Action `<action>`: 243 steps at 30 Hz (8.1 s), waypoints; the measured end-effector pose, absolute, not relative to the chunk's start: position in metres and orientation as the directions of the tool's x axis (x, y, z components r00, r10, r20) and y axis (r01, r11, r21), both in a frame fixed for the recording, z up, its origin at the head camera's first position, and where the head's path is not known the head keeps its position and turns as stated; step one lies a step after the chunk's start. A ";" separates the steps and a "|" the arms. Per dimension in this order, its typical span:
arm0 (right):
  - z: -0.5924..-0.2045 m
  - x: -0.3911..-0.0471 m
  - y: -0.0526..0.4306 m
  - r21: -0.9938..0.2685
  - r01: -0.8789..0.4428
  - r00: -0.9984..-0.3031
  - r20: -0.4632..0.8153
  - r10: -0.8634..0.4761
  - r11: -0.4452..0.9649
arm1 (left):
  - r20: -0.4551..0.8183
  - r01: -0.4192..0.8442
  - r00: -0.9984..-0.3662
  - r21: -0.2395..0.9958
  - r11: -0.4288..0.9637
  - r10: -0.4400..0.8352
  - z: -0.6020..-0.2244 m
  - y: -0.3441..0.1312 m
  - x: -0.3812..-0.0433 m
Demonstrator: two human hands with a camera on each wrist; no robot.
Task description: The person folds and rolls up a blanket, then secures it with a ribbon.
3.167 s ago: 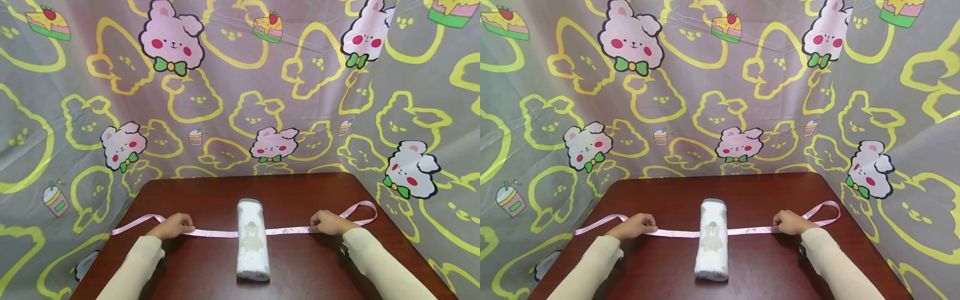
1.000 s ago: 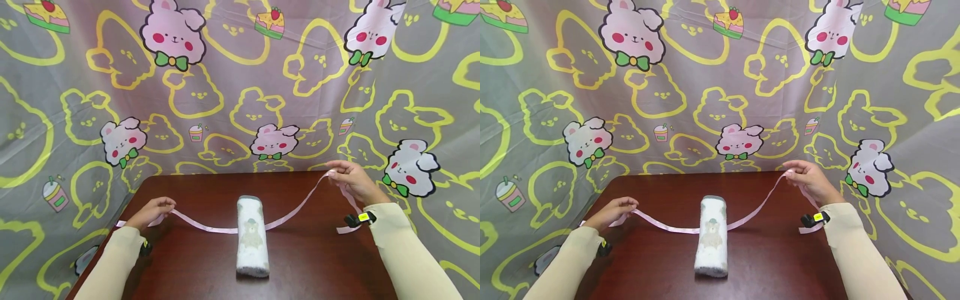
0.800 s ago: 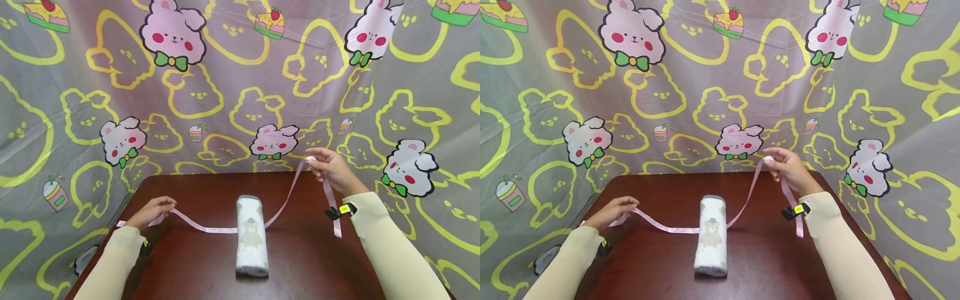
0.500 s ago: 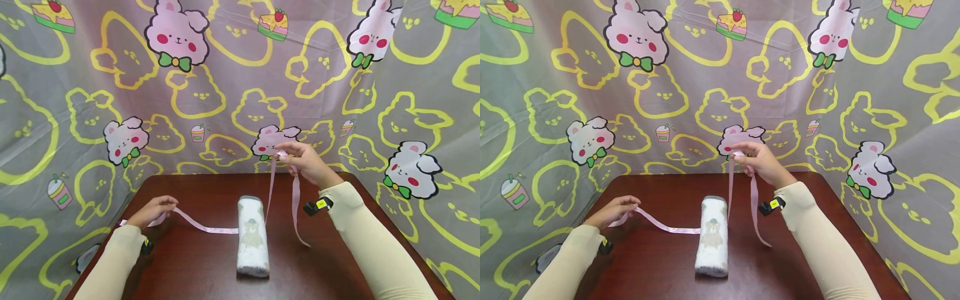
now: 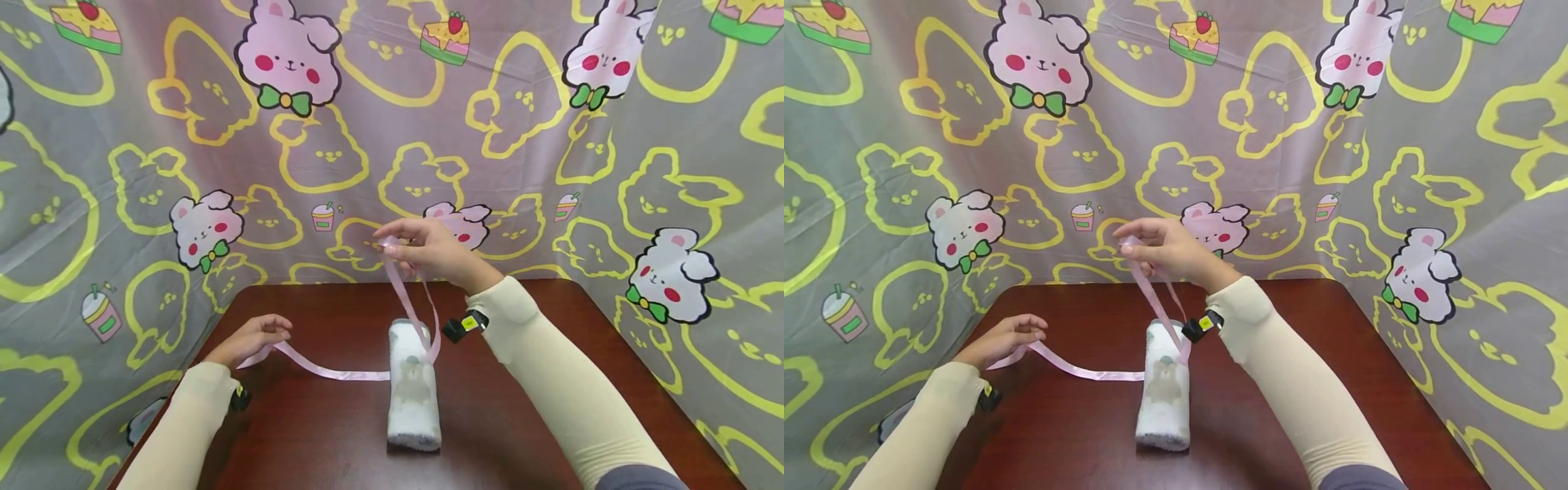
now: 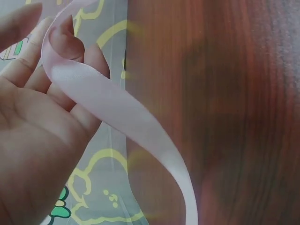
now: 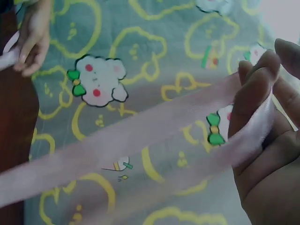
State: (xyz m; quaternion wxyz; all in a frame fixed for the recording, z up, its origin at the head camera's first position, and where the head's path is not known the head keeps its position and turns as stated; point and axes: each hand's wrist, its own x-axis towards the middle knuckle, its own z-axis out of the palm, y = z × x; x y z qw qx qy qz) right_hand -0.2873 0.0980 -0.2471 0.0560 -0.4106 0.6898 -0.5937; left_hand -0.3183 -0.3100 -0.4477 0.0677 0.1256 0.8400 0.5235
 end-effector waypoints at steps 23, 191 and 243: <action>-0.342 -0.274 -0.028 -0.672 -0.663 -0.458 0.017 -0.889 0.329 | 0.017 0.127 -0.965 0.903 0.409 0.262 -0.449 -0.318 -0.324; -0.520 -0.300 0.191 -0.958 -0.012 -0.762 -0.178 -0.622 0.288 | 0.136 0.396 -0.879 0.744 0.538 0.458 -0.469 -0.118 -0.279; -0.479 -0.253 0.361 -0.984 0.047 -0.534 -0.168 -0.829 0.170 | -0.176 0.050 -0.813 0.928 0.368 0.555 -0.474 -0.273 -0.256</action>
